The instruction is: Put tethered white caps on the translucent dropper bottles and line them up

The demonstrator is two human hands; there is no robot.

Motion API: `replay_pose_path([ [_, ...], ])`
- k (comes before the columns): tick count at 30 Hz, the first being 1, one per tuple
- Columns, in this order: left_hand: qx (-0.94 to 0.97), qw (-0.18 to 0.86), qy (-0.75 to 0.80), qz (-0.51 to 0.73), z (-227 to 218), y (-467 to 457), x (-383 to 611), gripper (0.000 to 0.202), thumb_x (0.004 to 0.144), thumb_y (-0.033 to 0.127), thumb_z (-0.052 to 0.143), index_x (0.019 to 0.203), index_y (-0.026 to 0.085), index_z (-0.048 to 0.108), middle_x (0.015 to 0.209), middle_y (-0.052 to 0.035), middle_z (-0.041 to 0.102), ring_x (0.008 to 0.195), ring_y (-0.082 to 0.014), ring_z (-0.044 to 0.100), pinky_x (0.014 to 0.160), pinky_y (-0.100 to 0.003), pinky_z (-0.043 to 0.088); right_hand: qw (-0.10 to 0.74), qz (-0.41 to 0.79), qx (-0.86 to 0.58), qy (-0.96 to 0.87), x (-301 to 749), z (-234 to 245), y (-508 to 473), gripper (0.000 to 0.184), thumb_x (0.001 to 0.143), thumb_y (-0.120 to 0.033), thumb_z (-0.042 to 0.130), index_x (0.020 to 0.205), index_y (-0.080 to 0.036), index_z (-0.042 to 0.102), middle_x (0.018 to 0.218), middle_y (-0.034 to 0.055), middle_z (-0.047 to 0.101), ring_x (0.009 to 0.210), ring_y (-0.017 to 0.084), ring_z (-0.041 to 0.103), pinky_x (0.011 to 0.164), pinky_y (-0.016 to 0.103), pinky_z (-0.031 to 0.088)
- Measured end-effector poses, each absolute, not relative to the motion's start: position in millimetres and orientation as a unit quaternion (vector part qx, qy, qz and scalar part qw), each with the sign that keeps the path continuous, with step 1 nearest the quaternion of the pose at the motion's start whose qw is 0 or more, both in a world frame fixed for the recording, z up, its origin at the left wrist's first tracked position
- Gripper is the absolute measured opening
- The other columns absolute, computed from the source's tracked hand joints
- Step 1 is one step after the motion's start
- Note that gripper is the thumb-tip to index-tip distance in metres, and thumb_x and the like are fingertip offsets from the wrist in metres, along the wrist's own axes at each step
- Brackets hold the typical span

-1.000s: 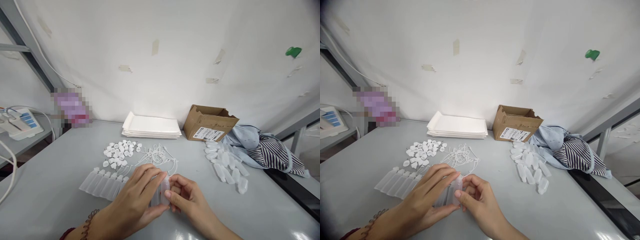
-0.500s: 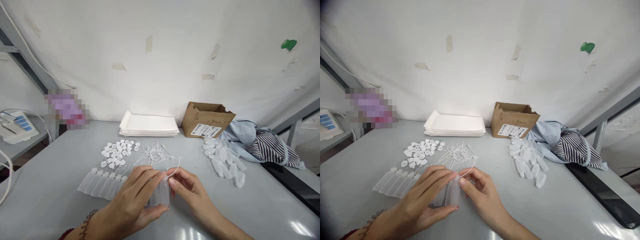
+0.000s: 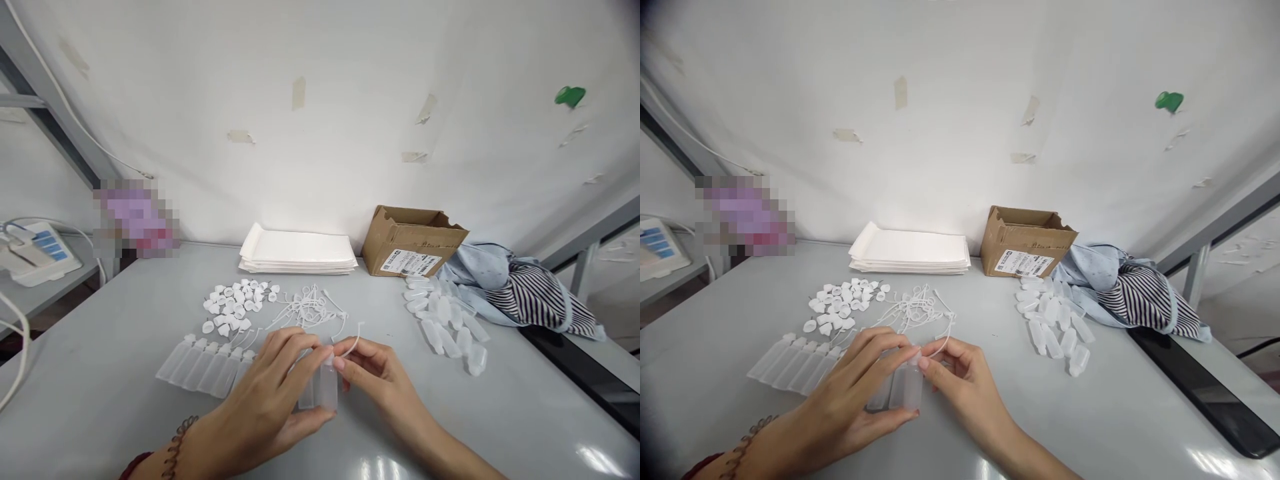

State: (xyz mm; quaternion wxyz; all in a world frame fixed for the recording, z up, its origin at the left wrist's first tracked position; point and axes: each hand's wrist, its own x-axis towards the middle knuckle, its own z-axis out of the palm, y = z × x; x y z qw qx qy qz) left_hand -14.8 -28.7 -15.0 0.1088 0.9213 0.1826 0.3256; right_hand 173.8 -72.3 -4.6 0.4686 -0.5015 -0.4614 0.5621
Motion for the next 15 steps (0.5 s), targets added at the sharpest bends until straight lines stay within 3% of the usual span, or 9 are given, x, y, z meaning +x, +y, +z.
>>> replay_pose_path([
  [9,0.919,0.173,0.190,0.300,-16.6,-30.8,-14.2,0.052,0.078,0.008,0.064,0.126,0.015,0.045,0.111,-0.0112,0.055,0.105,-0.0257,0.049,0.090,-0.039,0.049,0.448,0.601,-0.499,-0.435,176.6,-9.8,-66.9,0.026,0.070,-0.041,0.077,0.074,-0.017,0.068,0.072,-0.0005,0.062,0.062,0.011,0.051,0.064,0.025,0.041],
  [12,0.921,0.178,0.192,0.289,-17.9,-29.1,-13.5,0.054,0.075,0.006,0.067,0.124,0.015,0.046,0.110,-0.0104,0.055,0.104,-0.0258,0.049,0.089,-0.040,0.049,0.482,0.613,-0.486,-0.394,177.1,-12.6,-64.8,0.028,0.065,-0.034,0.081,0.080,-0.019,0.064,0.079,-0.0005,0.065,0.071,0.013,0.057,0.069,0.026,0.042],
  [15,0.922,0.176,0.203,0.278,-17.6,-28.4,-12.1,0.058,0.072,0.007,0.071,0.124,0.017,0.046,0.110,-0.0093,0.056,0.104,-0.0267,0.050,0.088,-0.042,0.049,0.493,0.631,-0.481,-0.357,178.3,-14.5,-62.9,0.042,0.061,-0.028,0.084,0.094,-0.022,0.059,0.078,-0.0023,0.068,0.073,0.013,0.061,0.073,0.027,0.043],
])
